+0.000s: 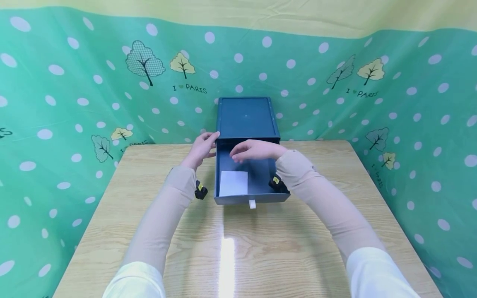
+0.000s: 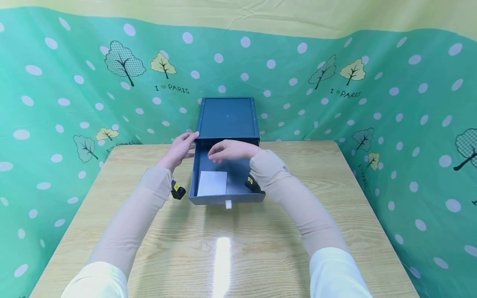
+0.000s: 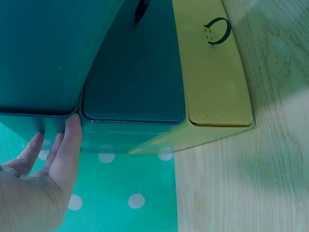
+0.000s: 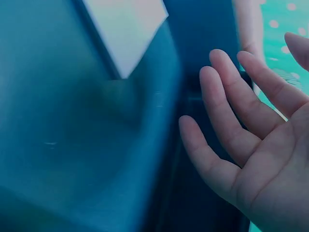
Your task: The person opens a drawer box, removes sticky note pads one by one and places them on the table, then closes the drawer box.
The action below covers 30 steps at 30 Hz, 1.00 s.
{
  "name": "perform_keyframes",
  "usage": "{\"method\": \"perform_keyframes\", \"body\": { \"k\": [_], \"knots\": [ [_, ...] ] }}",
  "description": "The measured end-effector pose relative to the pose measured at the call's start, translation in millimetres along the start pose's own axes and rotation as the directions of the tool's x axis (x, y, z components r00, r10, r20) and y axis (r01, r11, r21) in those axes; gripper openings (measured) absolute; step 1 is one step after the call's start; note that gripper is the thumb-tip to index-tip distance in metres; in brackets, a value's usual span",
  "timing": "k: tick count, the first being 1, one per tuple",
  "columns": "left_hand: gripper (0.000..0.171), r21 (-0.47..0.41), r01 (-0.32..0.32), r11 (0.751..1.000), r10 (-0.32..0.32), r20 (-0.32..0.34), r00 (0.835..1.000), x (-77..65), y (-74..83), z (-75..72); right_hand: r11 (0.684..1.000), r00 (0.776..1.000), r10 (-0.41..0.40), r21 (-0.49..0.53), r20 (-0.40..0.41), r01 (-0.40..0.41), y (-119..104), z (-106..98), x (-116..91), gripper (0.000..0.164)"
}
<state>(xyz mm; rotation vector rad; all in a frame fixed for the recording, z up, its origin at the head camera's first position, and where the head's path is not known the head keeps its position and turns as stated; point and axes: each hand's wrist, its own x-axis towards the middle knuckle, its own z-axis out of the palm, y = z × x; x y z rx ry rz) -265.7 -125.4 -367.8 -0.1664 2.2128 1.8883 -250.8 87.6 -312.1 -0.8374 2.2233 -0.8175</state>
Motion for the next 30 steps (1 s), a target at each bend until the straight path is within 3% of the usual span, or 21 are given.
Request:
{"method": "perform_keyframes", "body": {
  "k": [7, 16, 22, 30],
  "knots": [
    [0.062, -0.02, -0.001, 1.0, 0.001, 0.003, 1.0, 1.2, 0.6, 0.7, 0.995, 0.996, 0.066, -0.081, 0.06, -0.061, 7.7, 7.3, 9.9, 0.04],
    [0.061, -0.025, 0.004, 1.0, -0.004, -0.006, 1.0, 1.0, 0.5, 1.0, 0.952, 0.995, 0.1, -0.291, 0.011, -0.093, 11.1, 20.1, 21.6, 0.046],
    [0.061, -0.033, 0.0, 0.999, 0.0, 0.002, 1.0, 1.1, 0.7, 0.8, 0.898, 0.992, 0.122, -0.422, -0.029, -0.123, 5.6, 26.8, 21.5, 0.05],
    [0.061, -0.037, 0.013, 0.999, -0.013, 0.005, 1.0, 0.2, 1.4, 0.9, 0.747, 0.965, 0.244, -0.617, -0.092, -0.248, -9.9, 36.3, 14.4, 0.064]
  ]
}}
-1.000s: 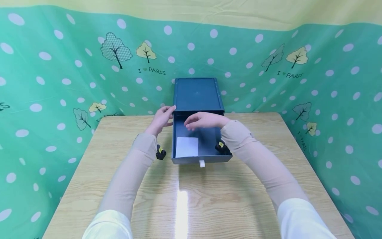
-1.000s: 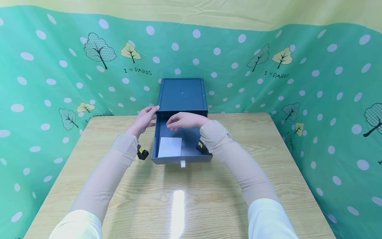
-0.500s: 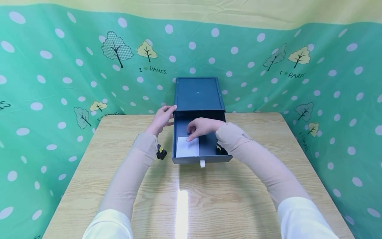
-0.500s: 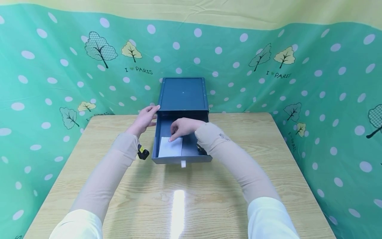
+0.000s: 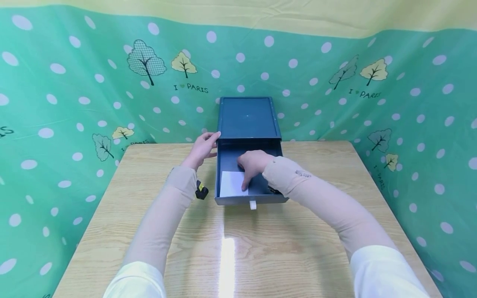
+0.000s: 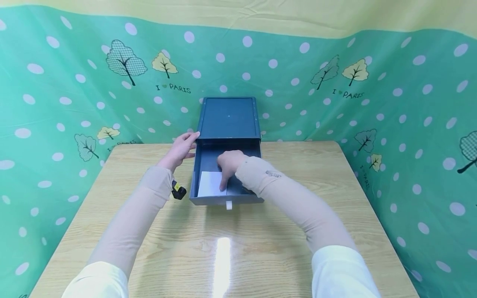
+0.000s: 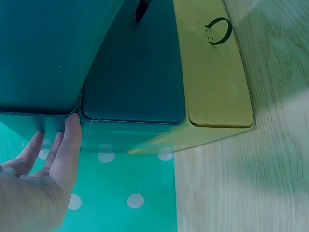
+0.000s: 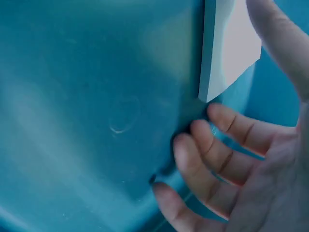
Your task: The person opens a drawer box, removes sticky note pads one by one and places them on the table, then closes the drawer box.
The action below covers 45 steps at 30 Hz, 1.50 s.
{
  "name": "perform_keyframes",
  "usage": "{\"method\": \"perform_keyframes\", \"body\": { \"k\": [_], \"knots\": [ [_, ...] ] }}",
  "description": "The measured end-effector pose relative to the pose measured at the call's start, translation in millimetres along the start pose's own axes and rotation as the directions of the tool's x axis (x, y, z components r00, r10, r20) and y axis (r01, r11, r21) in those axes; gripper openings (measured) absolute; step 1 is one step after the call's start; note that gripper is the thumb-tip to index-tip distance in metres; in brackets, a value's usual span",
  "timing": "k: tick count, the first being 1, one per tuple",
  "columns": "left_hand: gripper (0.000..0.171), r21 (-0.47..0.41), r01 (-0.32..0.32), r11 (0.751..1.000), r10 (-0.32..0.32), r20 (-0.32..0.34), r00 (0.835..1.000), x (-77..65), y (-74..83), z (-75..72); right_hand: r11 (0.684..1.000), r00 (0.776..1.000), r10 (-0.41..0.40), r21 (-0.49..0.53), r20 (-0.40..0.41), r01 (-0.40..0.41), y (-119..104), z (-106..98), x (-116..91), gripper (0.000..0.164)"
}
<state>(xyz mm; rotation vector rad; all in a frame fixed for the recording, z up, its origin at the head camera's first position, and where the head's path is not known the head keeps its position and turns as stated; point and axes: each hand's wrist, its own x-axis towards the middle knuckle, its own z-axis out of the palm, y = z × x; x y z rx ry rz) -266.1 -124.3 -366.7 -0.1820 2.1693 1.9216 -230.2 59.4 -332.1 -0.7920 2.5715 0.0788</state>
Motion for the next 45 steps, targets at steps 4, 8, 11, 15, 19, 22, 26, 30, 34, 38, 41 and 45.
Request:
{"method": "perform_keyframes", "body": {
  "k": [4, 8, 11, 15, 19, 22, 26, 30, 34, 38, 41, 45],
  "knots": [
    [0.061, -0.007, -0.001, 1.0, 0.001, 0.002, 1.0, -0.5, 0.8, 0.3, 0.999, 0.999, 0.034, -0.029, -0.022, -0.034, -4.9, 2.2, -2.6, 0.068],
    [0.061, -0.002, -0.004, 1.0, 0.004, -0.001, 1.0, -0.5, 1.1, 0.3, 0.998, 0.998, 0.055, -0.035, -0.043, -0.056, -9.0, 4.0, -4.7, 0.063],
    [0.061, 0.008, -0.008, 1.0, 0.008, -0.006, 1.0, -1.0, 0.8, 0.0, 0.998, 0.997, 0.059, -0.031, -0.052, -0.061, -12.5, 4.0, -6.3, 0.057],
    [0.061, 0.013, -0.006, 1.0, 0.007, -0.013, 1.0, -1.5, -0.1, 0.1, 0.998, 0.997, 0.055, -0.031, -0.059, -0.057, -14.9, 4.5, -6.5, 0.053],
    [0.061, 0.014, -0.004, 1.0, 0.005, -0.012, 1.0, -2.8, 0.0, 0.4, 0.998, 0.997, 0.055, -0.039, -0.061, -0.058, -15.3, 5.5, -6.2, 0.053],
    [0.061, 0.017, -0.007, 1.0, 0.007, -0.008, 1.0, -4.0, 0.5, 1.0, 0.998, 0.997, 0.057, -0.035, -0.06, -0.059, -15.3, 5.9, -6.8, 0.054],
    [0.061, 0.022, -0.009, 1.0, 0.009, -0.005, 1.0, -4.8, 0.1, 1.7, 0.998, 0.997, 0.061, 0.003, -0.053, -0.061, -15.3, 6.7, -7.6, 0.056],
    [0.062, 0.019, -0.007, 1.0, 0.007, -0.004, 1.0, -4.0, -0.8, 1.9, 0.996, 0.997, 0.065, 0.059, -0.036, -0.063, -14.7, 7.8, -7.9, 0.06],
    [0.062, 0.016, -0.004, 1.0, 0.004, -0.001, 1.0, -2.4, -1.9, 2.1, 0.991, 0.998, 0.067, 0.118, -0.015, -0.065, -12.3, 8.1, -6.5, 0.062],
    [0.062, 0.007, 0.009, 1.0, -0.009, 0.01, 1.0, -4.5, 1.1, 2.1, 0.983, 0.998, 0.066, 0.168, 0.024, -0.069, -8.1, 6.4, -3.7, 0.056],
    [0.061, -0.006, 0.023, 1.0, -0.023, 0.017, 1.0, -11.9, 8.9, 2.5, 0.979, 0.998, 0.049, 0.194, 0.048, -0.058, -3.7, 4.5, -1.6, 0.047],
    [0.059, 0.003, 0.028, 1.0, -0.028, 0.016, 0.999, -24.7, 20.2, 4.7, 0.971, 0.997, 0.031, 0.235, 0.068, -0.046, 2.7, 2.2, 0.9, 0.029]
  ]
}}
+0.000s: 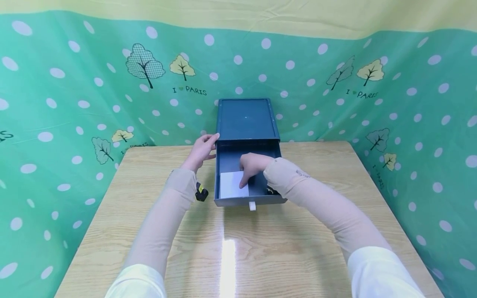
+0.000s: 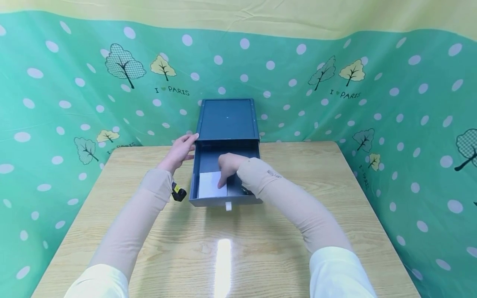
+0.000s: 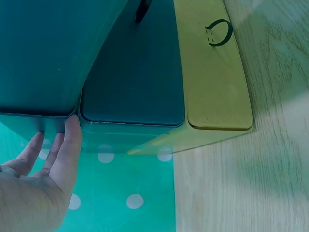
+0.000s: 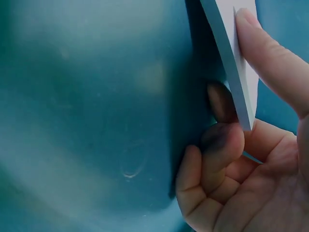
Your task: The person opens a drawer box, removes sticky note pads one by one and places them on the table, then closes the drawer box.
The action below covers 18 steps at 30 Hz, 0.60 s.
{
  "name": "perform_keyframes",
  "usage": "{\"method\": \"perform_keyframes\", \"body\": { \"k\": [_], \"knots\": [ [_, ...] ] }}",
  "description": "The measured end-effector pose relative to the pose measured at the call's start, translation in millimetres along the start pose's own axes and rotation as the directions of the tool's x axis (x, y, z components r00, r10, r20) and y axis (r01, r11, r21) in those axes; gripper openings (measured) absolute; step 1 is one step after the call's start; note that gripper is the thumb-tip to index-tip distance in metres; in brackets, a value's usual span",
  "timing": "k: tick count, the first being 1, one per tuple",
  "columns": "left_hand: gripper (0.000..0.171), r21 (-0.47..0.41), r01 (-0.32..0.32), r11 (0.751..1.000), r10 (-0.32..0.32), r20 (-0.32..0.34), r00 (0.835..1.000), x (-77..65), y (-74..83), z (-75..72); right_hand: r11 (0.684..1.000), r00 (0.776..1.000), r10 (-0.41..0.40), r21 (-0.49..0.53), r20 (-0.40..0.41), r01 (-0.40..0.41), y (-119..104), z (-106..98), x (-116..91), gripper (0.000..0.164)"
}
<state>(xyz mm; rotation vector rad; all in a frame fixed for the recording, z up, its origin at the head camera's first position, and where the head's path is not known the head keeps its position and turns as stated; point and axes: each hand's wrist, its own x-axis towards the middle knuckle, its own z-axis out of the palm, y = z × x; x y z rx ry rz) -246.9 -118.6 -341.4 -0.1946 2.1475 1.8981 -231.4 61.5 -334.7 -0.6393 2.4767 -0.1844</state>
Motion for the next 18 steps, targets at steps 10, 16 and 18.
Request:
{"method": "perform_keyframes", "body": {
  "k": [10, 16, 18],
  "knots": [
    [0.058, -0.009, 0.001, 1.0, -0.001, -0.008, 1.0, 5.4, -5.4, -1.9, 0.993, 1.0, -0.016, 0.121, 0.015, 0.014, 11.3, -1.4, 5.7, 0.031],
    [0.06, 0.011, -0.023, 1.0, 0.023, -0.039, 0.999, 21.4, -19.6, -3.8, 0.968, 1.0, -0.012, 0.251, 0.027, 0.005, 19.8, -4.7, 5.1, 0.023],
    [0.061, 0.014, -0.028, 1.0, 0.028, -0.045, 0.999, 23.1, -21.1, -2.8, 0.948, 0.999, -0.005, 0.319, 0.042, -0.009, 22.4, -5.7, 5.1, 0.02]
  ]
}}
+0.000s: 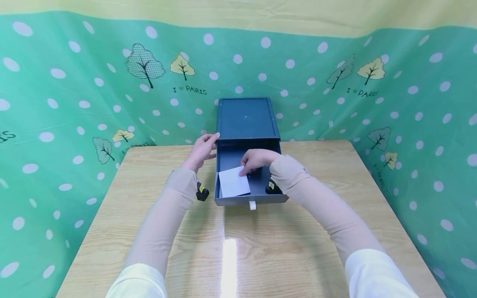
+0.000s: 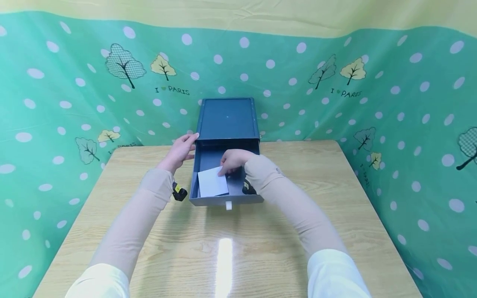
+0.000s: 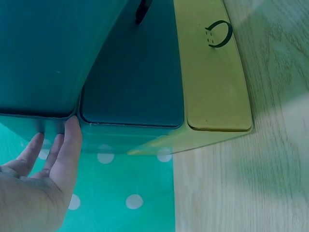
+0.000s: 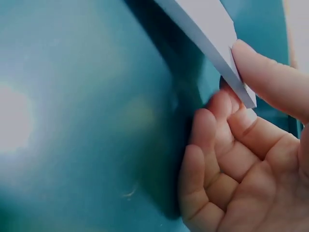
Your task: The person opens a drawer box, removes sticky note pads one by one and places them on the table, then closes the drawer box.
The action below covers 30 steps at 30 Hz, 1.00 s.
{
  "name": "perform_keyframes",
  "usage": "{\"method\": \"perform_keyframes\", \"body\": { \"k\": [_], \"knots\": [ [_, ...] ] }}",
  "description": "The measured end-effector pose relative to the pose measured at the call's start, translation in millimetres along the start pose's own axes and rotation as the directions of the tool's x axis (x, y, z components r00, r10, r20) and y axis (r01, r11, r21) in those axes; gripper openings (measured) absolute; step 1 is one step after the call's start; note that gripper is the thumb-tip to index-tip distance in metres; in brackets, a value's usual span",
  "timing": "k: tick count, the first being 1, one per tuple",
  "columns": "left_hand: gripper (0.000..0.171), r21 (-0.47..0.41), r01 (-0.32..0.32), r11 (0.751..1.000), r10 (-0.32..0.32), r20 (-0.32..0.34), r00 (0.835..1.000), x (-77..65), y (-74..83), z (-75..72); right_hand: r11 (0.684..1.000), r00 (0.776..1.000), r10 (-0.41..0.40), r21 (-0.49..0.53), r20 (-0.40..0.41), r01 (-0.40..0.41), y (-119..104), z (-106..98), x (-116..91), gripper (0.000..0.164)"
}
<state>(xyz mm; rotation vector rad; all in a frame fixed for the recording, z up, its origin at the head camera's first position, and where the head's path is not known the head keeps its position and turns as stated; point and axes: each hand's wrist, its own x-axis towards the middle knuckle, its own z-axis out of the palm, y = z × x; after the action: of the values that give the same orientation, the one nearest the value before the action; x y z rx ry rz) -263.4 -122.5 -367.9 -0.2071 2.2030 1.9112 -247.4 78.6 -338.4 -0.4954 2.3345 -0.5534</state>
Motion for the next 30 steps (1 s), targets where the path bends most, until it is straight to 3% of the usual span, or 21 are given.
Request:
{"method": "perform_keyframes", "body": {
  "k": [5, 16, 30],
  "knots": [
    [0.061, -0.006, 0.006, 1.0, -0.006, -0.007, 1.0, 0.1, -0.2, 0.7, 0.991, 1.0, 0.017, 0.133, 0.019, -0.019, 2.1, -2.1, 1.3, 0.015],
    [0.061, -0.021, 0.003, 1.0, -0.004, -0.027, 1.0, 1.1, -3.9, 5.1, 0.979, 0.999, 0.046, 0.2, 0.027, -0.05, 5.7, -2.3, 3.0, 0.013],
    [0.061, -0.029, -0.006, 1.0, 0.005, -0.026, 1.0, 1.5, -4.6, 2.5, 0.923, 0.997, 0.075, 0.375, 0.034, -0.082, 6.1, -6.4, 4.2, 0.011]
  ]
}}
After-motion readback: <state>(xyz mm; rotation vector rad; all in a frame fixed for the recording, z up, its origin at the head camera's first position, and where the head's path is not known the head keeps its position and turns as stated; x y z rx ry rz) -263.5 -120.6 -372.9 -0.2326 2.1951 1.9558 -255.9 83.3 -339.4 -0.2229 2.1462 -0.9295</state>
